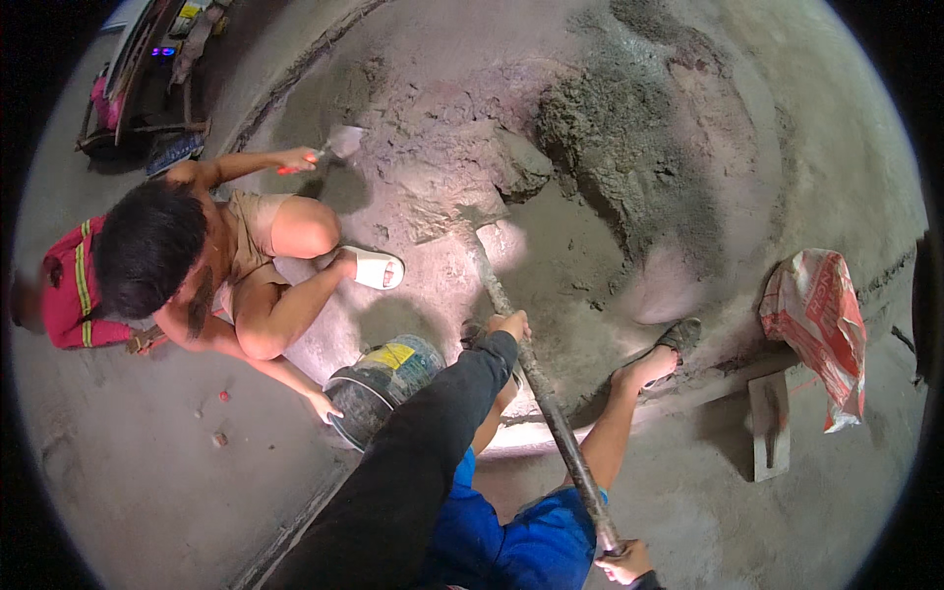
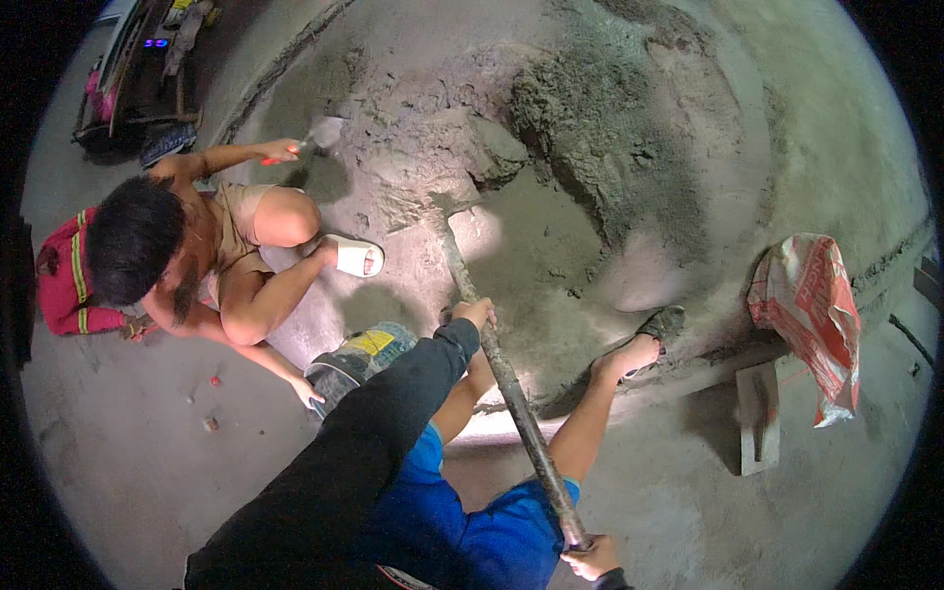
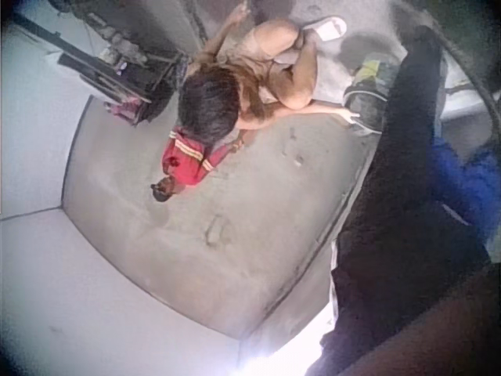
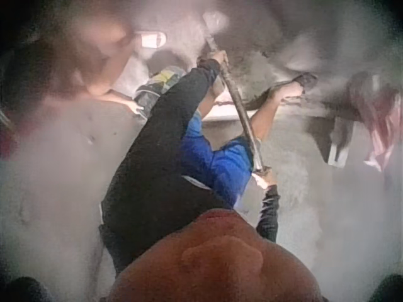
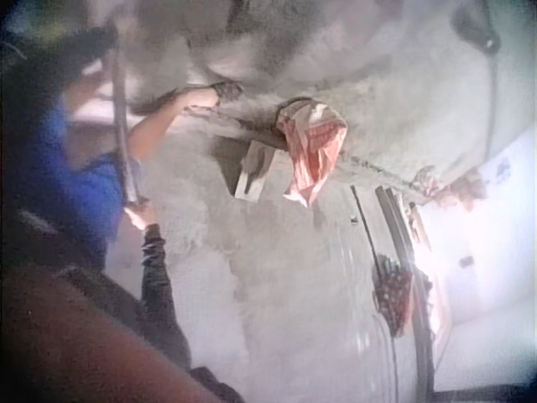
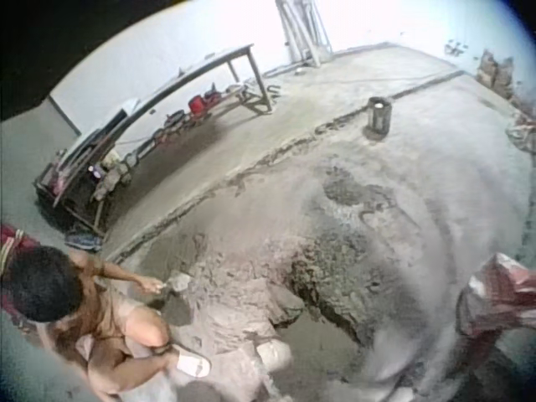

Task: The person uses a hoe to spread and level wet concrete on the floor. They then use a long metal straightedge to smooth the surface, scraping off excess material. Another person assists by pouring water from a bucket and sweeping nearby.

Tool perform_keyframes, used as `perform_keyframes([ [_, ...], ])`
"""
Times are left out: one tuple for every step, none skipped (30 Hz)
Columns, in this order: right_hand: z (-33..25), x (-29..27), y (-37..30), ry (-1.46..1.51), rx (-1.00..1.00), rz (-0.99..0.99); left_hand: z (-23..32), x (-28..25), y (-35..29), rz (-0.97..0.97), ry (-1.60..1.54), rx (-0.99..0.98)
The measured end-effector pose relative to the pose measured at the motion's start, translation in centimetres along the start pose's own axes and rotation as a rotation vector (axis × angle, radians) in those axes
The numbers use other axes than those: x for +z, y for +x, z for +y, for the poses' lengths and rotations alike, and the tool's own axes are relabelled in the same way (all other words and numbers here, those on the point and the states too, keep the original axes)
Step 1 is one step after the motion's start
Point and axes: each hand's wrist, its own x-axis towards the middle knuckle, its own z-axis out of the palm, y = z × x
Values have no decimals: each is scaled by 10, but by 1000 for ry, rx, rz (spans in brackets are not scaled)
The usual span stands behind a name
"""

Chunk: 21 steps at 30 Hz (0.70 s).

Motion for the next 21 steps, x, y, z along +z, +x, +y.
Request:
perform_keyframes([
  [-22, -6, -18, -120, -13, 15, 13, 10, -22, 12, 164, 18],
  [-10, -25, -13, 11, -20, -120, 24, 13, -39, 38, 308, 36],
  [-1, -47, -9, 128, 26, -244, 20, 17, -39, 127, 358, 126],
  [-11, -63, -10, 234, 68, -377, 12, 18, -32, 231, 402, 220],
  [-18, -76, -9, 266, 121, -506, 8, 25, -28, 323, 452, 308],
  [-26, -84, -13, 314, 135, -601, 20, 35, -42, 315, 442, 316],
  [-36, -91, -18, 350, 140, -635, 36, 46, -55, 307, 433, 325],
  [-39, -99, -23, 384, 146, -675, 56, 56, -78, 304, 427, 333],
  [-35, -110, -26, 384, 143, -690, 73, 68, -109, 303, 410, 317],
  [-31, -123, -29, 375, 146, -709, 68, 70, -112, 312, 418, 342],
  [-25, -134, -33, 376, 150, -727, 55, 74, -112, 314, 434, 364],
  [-10, -147, -35, 288, 108, -636, 44, 75, -117, 319, 455, 389],
  [12, -164, -38, 202, 66, -546, 27, 79, -128, 322, 497, 430],
  [30, -172, -40, 125, 17, -458, 18, 85, -145, 299, 457, 398],
  [38, -178, -50, -73, -10, -236, -38, 75, -109, 223, 166, 456],
  [55, -183, -50, -184, -45, -102, -61, 74, -109, 108, 55, 352],
  [78, -185, -50, -280, -75, 46, -51, 92, -140, 28, 56, 297],
  [106, -187, -47, -373, -105, 197, -22, 114, -185, -136, -121, -2],
  [131, -193, -38, -509, -148, 282, -47, 118, -180, -98, -320, -72],
  [134, -196, -46, -561, -120, 352, -59, 131, -185, -152, -410, -138],
  [127, -194, -62, -616, -86, 420, -69, 144, -186, -206, -502, -210],
])
